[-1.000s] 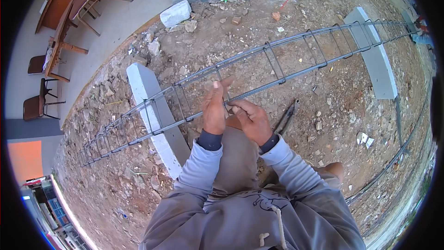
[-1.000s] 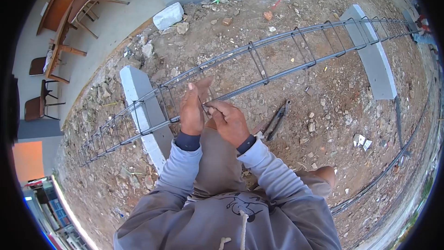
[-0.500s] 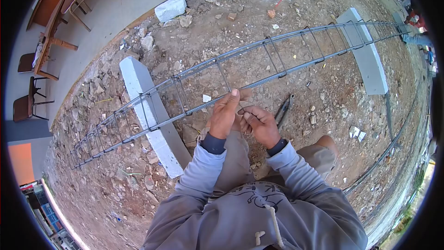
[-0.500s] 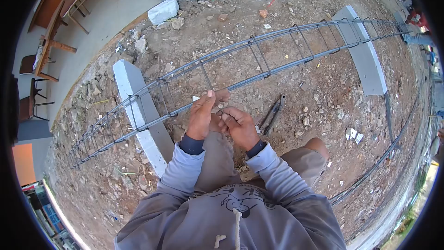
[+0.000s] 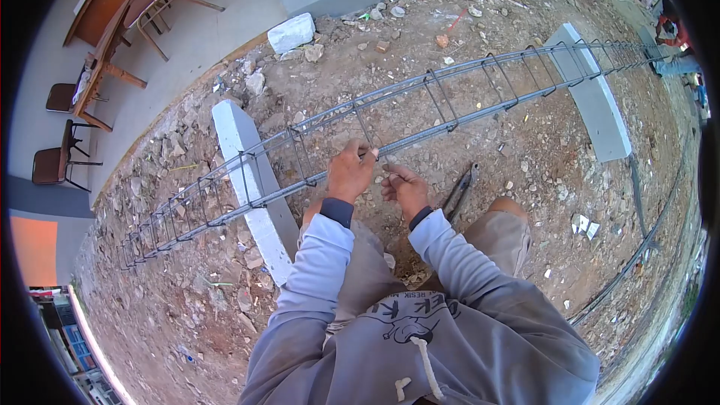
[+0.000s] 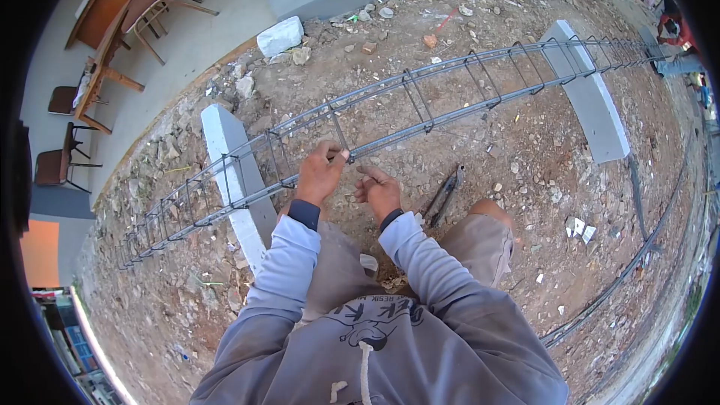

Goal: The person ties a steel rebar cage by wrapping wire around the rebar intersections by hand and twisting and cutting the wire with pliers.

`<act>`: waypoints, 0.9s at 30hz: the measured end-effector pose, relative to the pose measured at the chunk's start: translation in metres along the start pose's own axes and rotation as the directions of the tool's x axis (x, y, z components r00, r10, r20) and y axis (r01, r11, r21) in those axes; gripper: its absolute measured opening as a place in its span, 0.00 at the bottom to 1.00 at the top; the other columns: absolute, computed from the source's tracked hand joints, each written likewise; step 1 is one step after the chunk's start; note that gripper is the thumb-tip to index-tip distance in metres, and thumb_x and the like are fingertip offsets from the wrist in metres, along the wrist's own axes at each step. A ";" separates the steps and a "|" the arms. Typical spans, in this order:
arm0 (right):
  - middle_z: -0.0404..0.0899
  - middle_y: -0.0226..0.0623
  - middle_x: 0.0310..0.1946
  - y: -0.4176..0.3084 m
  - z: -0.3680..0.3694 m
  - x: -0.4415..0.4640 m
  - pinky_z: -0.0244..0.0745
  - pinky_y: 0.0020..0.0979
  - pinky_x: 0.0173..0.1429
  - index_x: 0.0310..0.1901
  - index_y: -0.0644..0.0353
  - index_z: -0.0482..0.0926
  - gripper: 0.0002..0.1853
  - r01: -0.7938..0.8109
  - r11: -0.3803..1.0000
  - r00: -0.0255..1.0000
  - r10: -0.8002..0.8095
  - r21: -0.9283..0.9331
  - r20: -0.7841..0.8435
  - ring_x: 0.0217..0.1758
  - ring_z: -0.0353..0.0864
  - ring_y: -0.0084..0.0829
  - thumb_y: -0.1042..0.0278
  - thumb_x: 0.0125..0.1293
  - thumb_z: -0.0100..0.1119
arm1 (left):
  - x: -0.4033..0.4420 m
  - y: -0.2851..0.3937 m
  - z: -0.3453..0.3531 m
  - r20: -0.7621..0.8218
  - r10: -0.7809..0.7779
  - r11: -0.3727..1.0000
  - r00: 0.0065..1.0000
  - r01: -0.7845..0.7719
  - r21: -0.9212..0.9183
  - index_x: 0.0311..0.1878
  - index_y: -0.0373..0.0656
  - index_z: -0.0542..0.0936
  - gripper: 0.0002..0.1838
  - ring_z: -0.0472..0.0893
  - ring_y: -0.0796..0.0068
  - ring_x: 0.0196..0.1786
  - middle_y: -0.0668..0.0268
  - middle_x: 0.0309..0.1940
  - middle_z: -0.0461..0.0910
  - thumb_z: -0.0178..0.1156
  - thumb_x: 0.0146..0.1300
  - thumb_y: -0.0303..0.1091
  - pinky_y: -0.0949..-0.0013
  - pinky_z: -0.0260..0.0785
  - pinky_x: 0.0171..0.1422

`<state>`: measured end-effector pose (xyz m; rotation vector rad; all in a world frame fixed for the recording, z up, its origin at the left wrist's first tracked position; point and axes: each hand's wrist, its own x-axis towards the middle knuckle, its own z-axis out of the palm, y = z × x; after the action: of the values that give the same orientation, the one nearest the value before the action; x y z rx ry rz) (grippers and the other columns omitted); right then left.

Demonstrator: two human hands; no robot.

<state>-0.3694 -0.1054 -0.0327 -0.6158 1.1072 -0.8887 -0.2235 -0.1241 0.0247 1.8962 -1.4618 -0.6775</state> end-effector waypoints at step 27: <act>0.81 0.37 0.22 -0.020 0.023 0.029 0.74 0.28 0.22 0.43 0.68 0.82 0.11 0.292 0.728 0.947 -0.313 -0.620 0.077 0.18 0.78 0.25 0.74 0.63 0.53 | 0.011 -0.022 -0.025 0.341 0.098 0.960 0.935 0.001 -0.279 0.50 0.43 0.83 0.15 0.80 0.65 0.52 0.57 0.48 0.83 0.52 0.63 0.29 0.67 0.68 0.60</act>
<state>-0.3484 -0.1407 -0.0224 -1.3788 1.3642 -0.7946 -0.1886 -0.1267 0.0245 1.5730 -1.5287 -1.1814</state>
